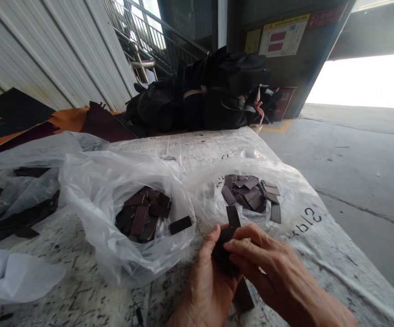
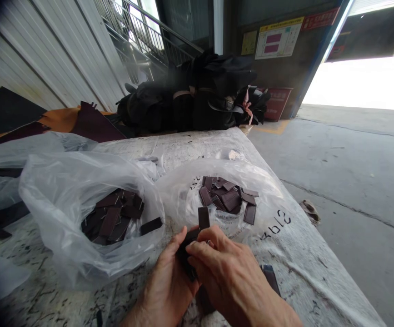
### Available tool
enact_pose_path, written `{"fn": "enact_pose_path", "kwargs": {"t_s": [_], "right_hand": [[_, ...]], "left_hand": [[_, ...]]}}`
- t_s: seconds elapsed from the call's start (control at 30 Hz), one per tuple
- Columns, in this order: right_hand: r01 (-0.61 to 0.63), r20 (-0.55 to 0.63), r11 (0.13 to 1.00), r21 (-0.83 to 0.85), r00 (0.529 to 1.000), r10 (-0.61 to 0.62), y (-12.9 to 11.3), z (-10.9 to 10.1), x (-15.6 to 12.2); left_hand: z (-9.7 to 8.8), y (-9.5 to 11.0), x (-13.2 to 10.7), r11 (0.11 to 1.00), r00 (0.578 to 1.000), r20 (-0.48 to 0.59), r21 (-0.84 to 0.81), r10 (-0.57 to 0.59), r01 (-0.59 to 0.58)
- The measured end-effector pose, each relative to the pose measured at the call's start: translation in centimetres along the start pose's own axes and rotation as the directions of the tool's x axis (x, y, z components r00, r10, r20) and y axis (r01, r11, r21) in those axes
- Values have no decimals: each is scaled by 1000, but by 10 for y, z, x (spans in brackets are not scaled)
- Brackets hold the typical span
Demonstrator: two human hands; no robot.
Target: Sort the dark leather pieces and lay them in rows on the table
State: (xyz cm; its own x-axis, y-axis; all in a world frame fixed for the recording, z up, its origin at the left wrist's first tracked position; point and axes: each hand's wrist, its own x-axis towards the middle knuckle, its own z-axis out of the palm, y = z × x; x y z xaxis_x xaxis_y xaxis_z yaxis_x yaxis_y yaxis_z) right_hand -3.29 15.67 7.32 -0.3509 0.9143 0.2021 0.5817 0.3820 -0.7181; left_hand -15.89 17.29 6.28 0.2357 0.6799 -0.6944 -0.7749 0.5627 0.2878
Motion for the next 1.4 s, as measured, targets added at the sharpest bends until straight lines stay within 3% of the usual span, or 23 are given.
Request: {"fn": "enact_pose_path", "kwargs": {"t_s": [0.07,0.17,0.23,0.3,0.37,0.57,0.7,0.8,0.9,1.0,1.17,1.27,1.4], "right_hand": [[-43,-113,998,34,992,46,6,-2,-1],[-262,-278,965,28,925,259,16,-5,5],[-359,-211,932,42,909,360,20,-6,11],[-390,-91,915,109,912,400,19,-5,16],[-410,-45,892,189,904,425,16,-4,18],[-426,-87,873,235,886,456,13,3,11],[-378,-91,869,318,901,425,11,5,5],[-339,-59,829,445,913,405,10,4,0],[-359,-82,841,406,902,424,16,-3,-5],[-394,-88,881,262,899,428,28,-15,-8],[-418,-184,908,-6,893,410,47,-39,0],[-397,-259,905,-149,899,352,52,-49,10],[-380,-330,896,-231,896,295,54,-55,13]], "left_hand": [[-3,-2,2,1000,999,-40,24,18,-17],[-5,-4,4,996,998,-57,82,33,-28],[-4,-5,4,994,997,-64,99,41,-35],[-3,-5,2,994,995,-77,99,56,-49],[-2,-5,-1,993,995,-74,106,60,-52],[-3,-6,-12,993,997,-40,102,67,-62],[-6,-8,-17,978,995,17,181,98,-100],[-4,-6,-23,969,994,-20,226,105,-98],[1,10,-33,957,978,-91,240,189,-163],[10,40,-45,922,926,-135,221,352,-318],[28,89,-55,774,770,-101,160,630,-613],[36,103,-54,705,708,-66,198,703,-682],[37,112,-46,579,579,-84,258,811,-773]]}}
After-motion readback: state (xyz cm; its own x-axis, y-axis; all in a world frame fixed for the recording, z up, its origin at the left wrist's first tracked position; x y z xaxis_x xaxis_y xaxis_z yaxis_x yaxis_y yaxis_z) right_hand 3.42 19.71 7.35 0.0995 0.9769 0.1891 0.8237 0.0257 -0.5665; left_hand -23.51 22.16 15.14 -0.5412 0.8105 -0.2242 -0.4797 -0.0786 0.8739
